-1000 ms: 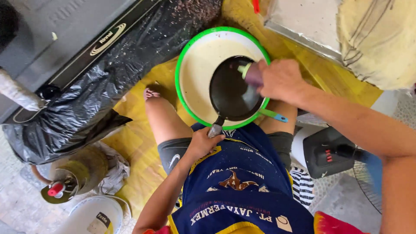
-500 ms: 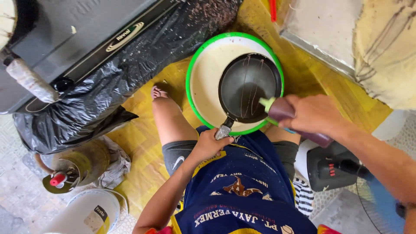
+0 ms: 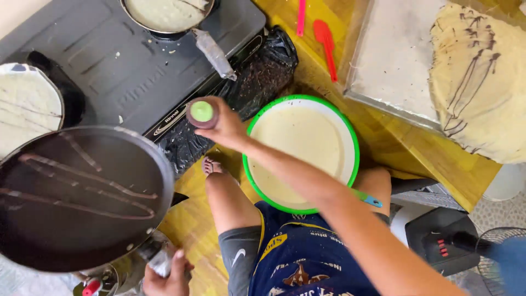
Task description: Preparing thin crepes by dipping pans into batter, cooking them on a multi-burner stove, and stacking the finished products.
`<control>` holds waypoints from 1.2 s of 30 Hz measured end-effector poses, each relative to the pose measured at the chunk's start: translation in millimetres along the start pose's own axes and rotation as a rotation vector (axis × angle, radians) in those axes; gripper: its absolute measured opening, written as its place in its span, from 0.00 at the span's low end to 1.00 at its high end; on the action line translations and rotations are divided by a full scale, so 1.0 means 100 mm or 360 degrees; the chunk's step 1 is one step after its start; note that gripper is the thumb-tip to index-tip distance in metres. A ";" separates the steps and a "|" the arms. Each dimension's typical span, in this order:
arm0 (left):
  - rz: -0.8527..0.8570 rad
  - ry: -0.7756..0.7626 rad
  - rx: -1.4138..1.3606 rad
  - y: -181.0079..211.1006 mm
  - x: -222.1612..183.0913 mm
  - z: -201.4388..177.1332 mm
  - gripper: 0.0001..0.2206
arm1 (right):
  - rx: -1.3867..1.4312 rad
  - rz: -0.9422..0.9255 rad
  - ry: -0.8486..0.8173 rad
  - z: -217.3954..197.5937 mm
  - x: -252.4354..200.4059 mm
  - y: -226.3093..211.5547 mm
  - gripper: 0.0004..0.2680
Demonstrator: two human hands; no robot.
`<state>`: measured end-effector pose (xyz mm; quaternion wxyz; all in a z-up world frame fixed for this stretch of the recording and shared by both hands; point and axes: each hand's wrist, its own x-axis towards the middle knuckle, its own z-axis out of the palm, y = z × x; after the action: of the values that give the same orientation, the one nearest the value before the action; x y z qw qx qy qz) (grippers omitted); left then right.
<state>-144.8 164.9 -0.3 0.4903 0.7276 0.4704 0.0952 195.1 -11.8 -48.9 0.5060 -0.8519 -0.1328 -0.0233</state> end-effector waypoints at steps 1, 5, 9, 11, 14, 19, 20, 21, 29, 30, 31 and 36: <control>-0.0013 -0.0026 -0.0002 0.14 -0.08 -0.07 0.11 | 0.0160 0.0084 0.0021 0.11 0.03 -0.10 0.33; 0.0048 -0.0127 -0.0085 -0.17 -0.14 -0.07 0.08 | 0.0480 0.0053 -0.0026 0.23 0.05 -0.07 0.45; 0.0119 -0.0441 -0.0097 -0.07 -0.28 0.20 0.10 | -0.0026 0.0043 -0.0155 -0.58 -0.73 0.54 0.43; 0.0357 -0.0774 0.0489 0.19 -0.35 0.33 0.13 | -0.1276 0.0085 -0.0376 -1.20 -1.49 0.87 0.24; 0.0481 -0.1010 0.0613 0.11 -0.39 0.64 0.16 | -0.1862 0.0659 -0.0638 -1.90 -2.95 1.63 0.19; 0.0480 -0.1310 0.0746 0.25 -0.41 1.12 0.21 | -0.2325 0.0503 -0.0547 -2.37 -3.26 1.19 0.09; 0.0476 -0.1370 0.0693 0.23 -0.39 1.22 0.23 | -0.2160 0.0231 -0.0243 -2.56 -3.14 0.70 0.13; 0.0471 -0.1372 0.0711 0.25 -0.40 1.28 0.23 | -0.2146 0.0241 -0.0249 -2.58 -3.16 1.01 0.13; 0.0972 -0.1168 0.1292 0.04 -0.08 1.64 0.28 | -0.2585 -0.0240 -0.0232 -3.43 -2.95 1.11 0.03; 0.0976 -0.1167 0.1290 0.19 -0.13 1.60 0.28 | -0.2587 -0.0241 -0.0228 -3.53 -2.93 0.92 0.03; 0.1056 -0.1143 0.1346 0.33 -0.17 1.57 0.27 | -0.2540 -0.0081 -0.0268 -3.63 -2.90 0.73 0.00; 0.1607 -0.0772 0.1575 0.48 -0.05 1.70 0.23 | -0.2189 0.0656 -0.0475 -3.82 -2.73 -0.09 0.08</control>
<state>-16.7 51.3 -45.3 0.0923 0.9912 -0.0543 -0.0772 -33.6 -394.8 97.3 -0.1724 -0.9788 0.0074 0.1106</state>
